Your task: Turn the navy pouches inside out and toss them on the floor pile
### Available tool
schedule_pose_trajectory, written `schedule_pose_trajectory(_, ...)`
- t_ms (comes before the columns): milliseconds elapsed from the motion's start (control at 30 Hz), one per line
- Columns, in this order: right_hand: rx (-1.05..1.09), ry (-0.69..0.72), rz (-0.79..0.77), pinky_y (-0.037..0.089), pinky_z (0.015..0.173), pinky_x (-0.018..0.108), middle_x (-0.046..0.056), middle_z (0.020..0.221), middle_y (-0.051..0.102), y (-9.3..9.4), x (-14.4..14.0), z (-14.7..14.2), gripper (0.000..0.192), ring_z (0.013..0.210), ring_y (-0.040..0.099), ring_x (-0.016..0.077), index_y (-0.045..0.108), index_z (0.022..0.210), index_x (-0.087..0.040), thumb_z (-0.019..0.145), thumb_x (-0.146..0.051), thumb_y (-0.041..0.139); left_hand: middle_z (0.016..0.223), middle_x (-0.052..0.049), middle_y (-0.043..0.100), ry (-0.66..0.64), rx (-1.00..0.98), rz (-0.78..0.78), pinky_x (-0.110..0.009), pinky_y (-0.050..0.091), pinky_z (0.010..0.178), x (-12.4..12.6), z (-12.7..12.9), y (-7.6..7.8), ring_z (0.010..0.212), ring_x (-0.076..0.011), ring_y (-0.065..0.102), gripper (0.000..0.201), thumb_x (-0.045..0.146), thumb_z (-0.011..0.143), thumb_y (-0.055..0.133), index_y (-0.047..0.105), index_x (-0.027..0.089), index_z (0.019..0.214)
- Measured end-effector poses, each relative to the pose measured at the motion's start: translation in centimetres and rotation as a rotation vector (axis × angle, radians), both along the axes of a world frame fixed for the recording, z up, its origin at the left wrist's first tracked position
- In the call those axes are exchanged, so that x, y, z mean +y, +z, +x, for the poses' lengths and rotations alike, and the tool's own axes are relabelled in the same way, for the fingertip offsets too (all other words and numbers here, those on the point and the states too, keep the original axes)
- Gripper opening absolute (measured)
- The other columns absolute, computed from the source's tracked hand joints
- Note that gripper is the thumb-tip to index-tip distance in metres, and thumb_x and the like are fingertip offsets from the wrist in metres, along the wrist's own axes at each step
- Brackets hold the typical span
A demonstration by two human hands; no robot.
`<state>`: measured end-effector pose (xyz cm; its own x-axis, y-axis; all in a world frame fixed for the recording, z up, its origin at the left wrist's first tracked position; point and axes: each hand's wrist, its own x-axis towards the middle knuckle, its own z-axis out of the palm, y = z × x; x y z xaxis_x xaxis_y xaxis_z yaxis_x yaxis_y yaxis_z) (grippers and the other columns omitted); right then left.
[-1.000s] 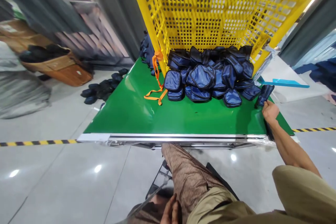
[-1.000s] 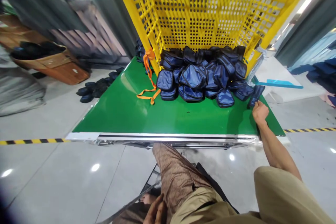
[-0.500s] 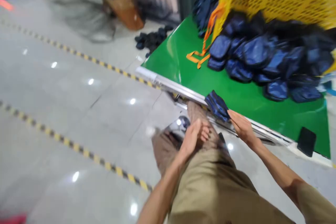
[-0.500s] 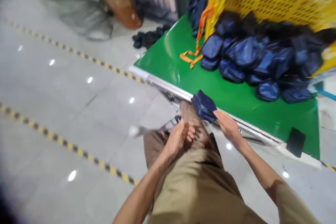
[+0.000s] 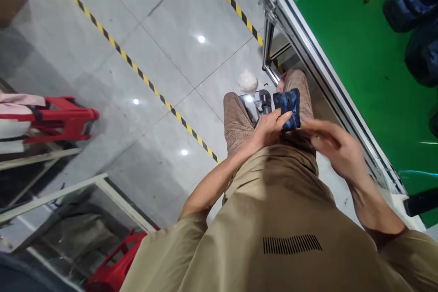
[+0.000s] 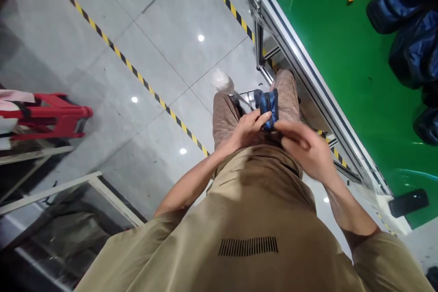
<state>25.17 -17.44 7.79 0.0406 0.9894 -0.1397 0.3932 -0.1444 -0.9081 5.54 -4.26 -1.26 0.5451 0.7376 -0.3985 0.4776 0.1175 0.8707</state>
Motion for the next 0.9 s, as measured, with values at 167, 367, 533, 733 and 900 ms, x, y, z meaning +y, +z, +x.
schedule_pose_trajectory(167, 0.669, 0.971, 0.02, 0.048, 0.139, 0.041, 0.007, 0.163, 0.075, 4.8, -1.2, -3.5, 0.059, 0.159, 0.065, 0.0275, 0.057, 0.178, -0.032, 0.121, -0.047, 0.061, 0.092, -0.001, 0.071, -0.007, -0.064, -0.047, -0.03, 0.047, 0.085, -0.2, -0.3, -0.5, 0.089, -0.0203, 0.064, 0.038, 0.049, 0.12, 0.052, 0.071, 0.023, 0.099)
schedule_pose_trajectory(367, 0.33, 0.899, -0.025, 0.048, 0.139, 0.045, 0.007, 0.163, 0.075, -4.3, -2.7, -3.6, 0.047, 0.164, 0.06, 0.0218, 0.068, 0.168, -0.03, 0.127, -0.035, 0.046, 0.1, -0.002, 0.074, 0.012, -0.08, -0.036, -0.03, 0.053, 0.094, -0.6, -0.6, -0.5, 0.1, -0.0227, 0.068, 0.039, 0.048, 0.12, 0.051, 0.075, 0.023, 0.103)
schedule_pose_trajectory(533, -0.216, 0.707, 0.111, 0.052, 0.135, 0.062, 0.014, 0.157, 0.079, -12.7, -0.8, 2.0, 0.047, 0.151, 0.072, 0.0343, 0.08, 0.154, -0.027, 0.124, -0.051, 0.053, 0.097, -0.002, 0.073, 0.036, -0.077, -0.049, -0.03, 0.051, 0.09, -0.7, -1.4, -1.0, 0.094, -0.0214, 0.066, 0.039, 0.049, 0.12, 0.05, 0.074, 0.023, 0.103)
schedule_pose_trajectory(733, -0.082, 0.602, 0.075, 0.065, 0.118, 0.04, 0.008, 0.142, 0.087, -7.7, 1.8, 0.2, 0.033, 0.13, 0.083, 0.024, 0.083, 0.147, -0.028, 0.123, -0.034, 0.062, 0.09, -0.001, 0.066, -0.004, -0.098, 0.022, -0.032, 0.045, 0.084, -0.6, -2.6, -2.3, 0.084, -0.0207, 0.06, 0.036, 0.046, 0.118, 0.052, 0.065, 0.024, 0.094)
schedule_pose_trajectory(900, 0.639, 1.044, 0.106, 0.055, 0.127, 0.034, 0.009, 0.157, 0.079, 0.2, 1.9, -8.8, 0.046, 0.147, 0.073, 0.0223, 0.074, 0.161, -0.026, 0.121, -0.048, 0.068, 0.085, 0.001, 0.061, 0.009, -0.098, -0.016, -0.032, 0.042, 0.078, -0.6, -2.3, -3.0, 0.08, -0.0194, 0.053, 0.04, 0.051, 0.118, 0.053, 0.056, 0.025, 0.088)
